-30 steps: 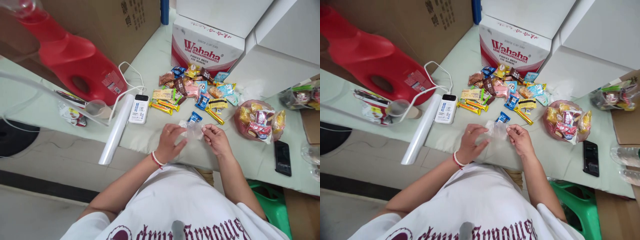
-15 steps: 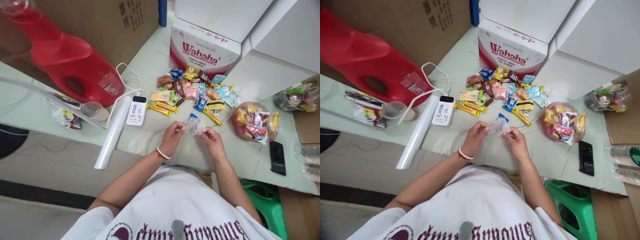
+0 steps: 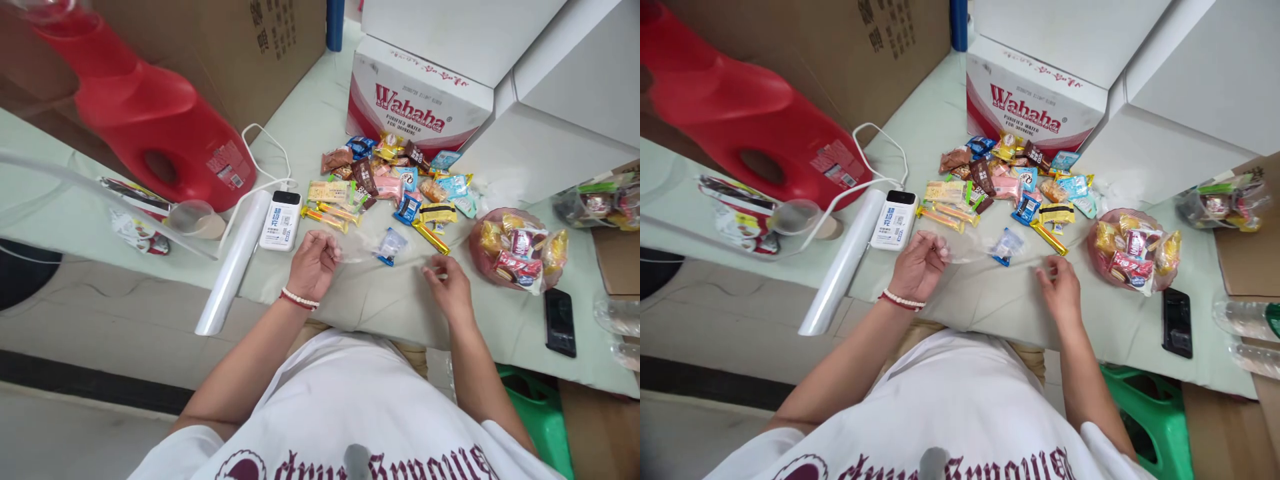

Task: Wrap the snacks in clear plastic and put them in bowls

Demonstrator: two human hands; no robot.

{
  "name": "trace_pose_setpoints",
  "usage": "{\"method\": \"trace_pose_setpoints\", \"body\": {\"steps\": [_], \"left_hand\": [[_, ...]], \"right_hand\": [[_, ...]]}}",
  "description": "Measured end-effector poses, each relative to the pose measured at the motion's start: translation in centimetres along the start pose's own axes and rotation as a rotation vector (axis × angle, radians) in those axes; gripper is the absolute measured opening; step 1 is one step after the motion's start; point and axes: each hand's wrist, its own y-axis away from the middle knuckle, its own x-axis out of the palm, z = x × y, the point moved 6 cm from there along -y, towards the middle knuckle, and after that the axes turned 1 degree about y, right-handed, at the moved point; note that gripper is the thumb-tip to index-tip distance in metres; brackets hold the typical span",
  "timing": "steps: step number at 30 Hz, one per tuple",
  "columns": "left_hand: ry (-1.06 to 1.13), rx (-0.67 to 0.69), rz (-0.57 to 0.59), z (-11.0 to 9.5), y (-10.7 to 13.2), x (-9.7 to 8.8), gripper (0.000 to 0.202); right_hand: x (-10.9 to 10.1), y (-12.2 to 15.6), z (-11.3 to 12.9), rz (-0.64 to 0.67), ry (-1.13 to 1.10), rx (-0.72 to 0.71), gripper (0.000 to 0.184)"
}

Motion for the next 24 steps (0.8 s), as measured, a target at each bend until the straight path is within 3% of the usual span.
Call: {"method": "trace_pose_setpoints", "body": {"steps": [1,3,7,10,12,14,17,19,21,24], "left_hand": [[0.001,0.012,0.027,-0.1,0.2,0.3,0.041],[0.004,0.014,0.087,0.1,0.7,1.1,0.041],[0.017,-0.004,0.158,0.3,1.7,2.5,0.041],[-0.006,0.03,0.131,-0.5,1.9,2.4,0.042],[-0.054,0.096,0.09,-1.7,1.6,1.9,0.044],[-0.128,0.156,0.07,-2.8,1.0,1.5,0.046],[-0.208,0.231,0.084,-3.7,-0.8,1.5,0.046],[-0.231,0.283,0.067,-3.7,-2.1,1.7,0.045],[-0.254,0.242,0.0,-2.6,-3.0,1.5,0.043],[-0.305,-0.011,-0.158,0.9,-2.3,0.3,0.049]], "right_hand": [[-0.2,0.1,0.5,-0.073,0.077,-0.076,0.043],[0.8,0.4,2.0,-0.086,0.098,-0.217,0.044],[6.6,0.4,5.8,0.158,0.039,-0.469,0.052],[9.3,-0.3,7.6,0.262,0.012,-0.522,0.027],[8.9,-0.4,8.5,0.25,-0.04,-0.522,0.023],[7.8,-0.2,9.0,0.325,-0.116,-0.442,0.023],[7.0,1.1,8.8,0.594,-0.302,-0.126,0.03],[6.9,1.8,8.2,0.645,-0.437,0.076,0.037],[6.8,1.8,7.2,0.531,-0.548,0.189,0.043],[6.6,1.3,5.4,0.251,-0.62,0.215,0.046]]}}
